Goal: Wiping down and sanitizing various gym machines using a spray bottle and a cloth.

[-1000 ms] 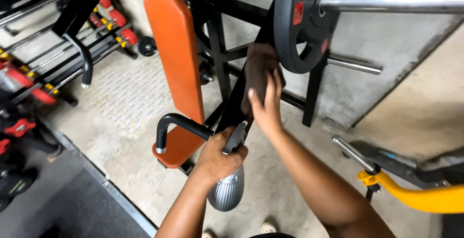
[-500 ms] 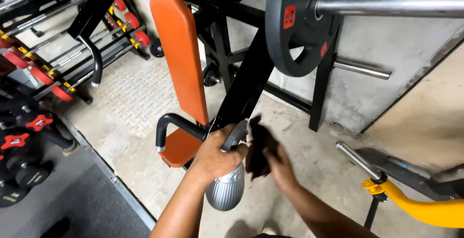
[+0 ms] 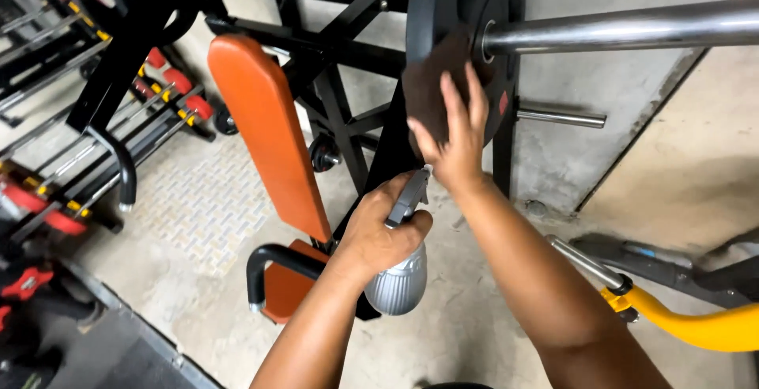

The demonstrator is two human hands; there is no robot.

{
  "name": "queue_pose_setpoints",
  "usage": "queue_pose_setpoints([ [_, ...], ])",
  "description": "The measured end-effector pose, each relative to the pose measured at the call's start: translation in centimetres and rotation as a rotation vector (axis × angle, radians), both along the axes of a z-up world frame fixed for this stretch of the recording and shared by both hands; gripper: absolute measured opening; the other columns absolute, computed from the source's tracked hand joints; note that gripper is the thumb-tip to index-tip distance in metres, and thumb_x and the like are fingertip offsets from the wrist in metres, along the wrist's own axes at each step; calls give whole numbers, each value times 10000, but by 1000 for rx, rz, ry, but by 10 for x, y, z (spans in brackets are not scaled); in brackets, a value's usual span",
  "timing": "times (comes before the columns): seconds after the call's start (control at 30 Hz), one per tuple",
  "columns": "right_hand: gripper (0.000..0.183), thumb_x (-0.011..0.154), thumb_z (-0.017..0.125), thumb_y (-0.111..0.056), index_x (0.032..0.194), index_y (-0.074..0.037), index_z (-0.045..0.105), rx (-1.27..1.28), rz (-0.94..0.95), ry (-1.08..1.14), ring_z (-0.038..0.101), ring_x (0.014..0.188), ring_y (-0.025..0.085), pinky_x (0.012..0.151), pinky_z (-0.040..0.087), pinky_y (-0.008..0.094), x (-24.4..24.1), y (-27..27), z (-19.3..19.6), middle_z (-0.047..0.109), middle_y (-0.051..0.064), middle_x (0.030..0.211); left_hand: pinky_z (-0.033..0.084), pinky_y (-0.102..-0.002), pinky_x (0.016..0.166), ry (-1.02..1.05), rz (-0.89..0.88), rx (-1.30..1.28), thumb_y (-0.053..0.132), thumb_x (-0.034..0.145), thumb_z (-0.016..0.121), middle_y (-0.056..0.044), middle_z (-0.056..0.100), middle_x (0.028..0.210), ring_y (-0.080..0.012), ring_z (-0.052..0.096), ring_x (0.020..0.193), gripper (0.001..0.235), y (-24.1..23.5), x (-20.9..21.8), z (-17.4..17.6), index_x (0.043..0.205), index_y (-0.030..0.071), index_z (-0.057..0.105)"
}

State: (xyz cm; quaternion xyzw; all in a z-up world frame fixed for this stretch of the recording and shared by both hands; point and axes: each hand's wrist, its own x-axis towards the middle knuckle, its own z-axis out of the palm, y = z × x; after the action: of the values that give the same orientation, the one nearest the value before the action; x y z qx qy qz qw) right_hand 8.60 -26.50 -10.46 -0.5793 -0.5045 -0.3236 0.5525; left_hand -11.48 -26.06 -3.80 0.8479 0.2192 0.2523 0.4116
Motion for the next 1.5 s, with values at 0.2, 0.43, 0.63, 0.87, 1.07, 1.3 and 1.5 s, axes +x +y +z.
queue_pose_setpoints([
  [0.2, 668, 939, 765, -104, 1524, -57, 446, -36, 44, 31, 433, 1467, 464, 1240, 390, 504, 27, -22, -104, 364, 236, 1610, 565, -352, 798, -46, -68, 39, 135, 742, 636, -137, 732, 928, -277, 731, 861, 366, 9, 2, 4, 1099, 62, 668],
  [0.43, 674, 860, 741, -8, 1491, -72, 514, -228, 22, 240, 527, 1374, 377, 1166, 440, 443, 86, -68, -164, 505, 215, 1481, 567, -356, 763, 24, -54, 12, 153, 761, 629, -146, 726, 849, -291, 735, 809, 298, 2, 43, 1, 1040, 71, 691],
  [0.63, 666, 949, 740, -50, 1545, -52, 443, -13, 150, 560, 537, 1370, 231, 1156, 446, 369, 116, -124, -47, 544, 153, 1497, 560, -353, 765, -128, -44, 33, 178, 777, 647, -135, 735, 875, -267, 735, 847, 331, -2, 106, 9, 1091, 94, 707],
  [0.87, 781, 742, 840, -314, 1451, -187, 537, -499, -455, -516, 465, 1379, 400, 1142, 305, 603, 141, -145, 130, 480, 208, 1496, 560, -334, 731, -129, -66, -13, 177, 795, 648, -110, 732, 813, -217, 725, 755, 294, 3, 155, 24, 1067, 76, 694],
  [1.07, 835, 739, 825, -451, 1468, -187, 516, -1044, -570, -392, 602, 1165, 362, 1029, 430, 525, 141, -85, 143, 636, 176, 1209, 561, -326, 668, -161, -57, -1, 161, 797, 644, -113, 720, 744, -197, 712, 666, 271, 3, 166, 17, 1043, 60, 696],
  [1.3, 710, 794, 815, -449, 1363, -106, 567, -1139, -458, -217, 640, 1133, 354, 949, 505, 496, 136, 0, 133, 652, 156, 1186, 565, -324, 705, -502, -117, 50, 56, 820, 615, -67, 716, 823, -154, 695, 741, 265, 20, 168, -9, 1077, 37, 674],
  [1.5, 845, 767, 814, -465, 1484, -167, 481, -1142, -391, -350, 645, 1105, 389, 894, 541, 502, 153, -60, 148, 652, 183, 1181, 528, -317, 619, -326, -82, 44, 64, 790, 627, -72, 682, 732, -164, 633, 621, 272, -4, 175, -13, 1053, 63, 695],
])
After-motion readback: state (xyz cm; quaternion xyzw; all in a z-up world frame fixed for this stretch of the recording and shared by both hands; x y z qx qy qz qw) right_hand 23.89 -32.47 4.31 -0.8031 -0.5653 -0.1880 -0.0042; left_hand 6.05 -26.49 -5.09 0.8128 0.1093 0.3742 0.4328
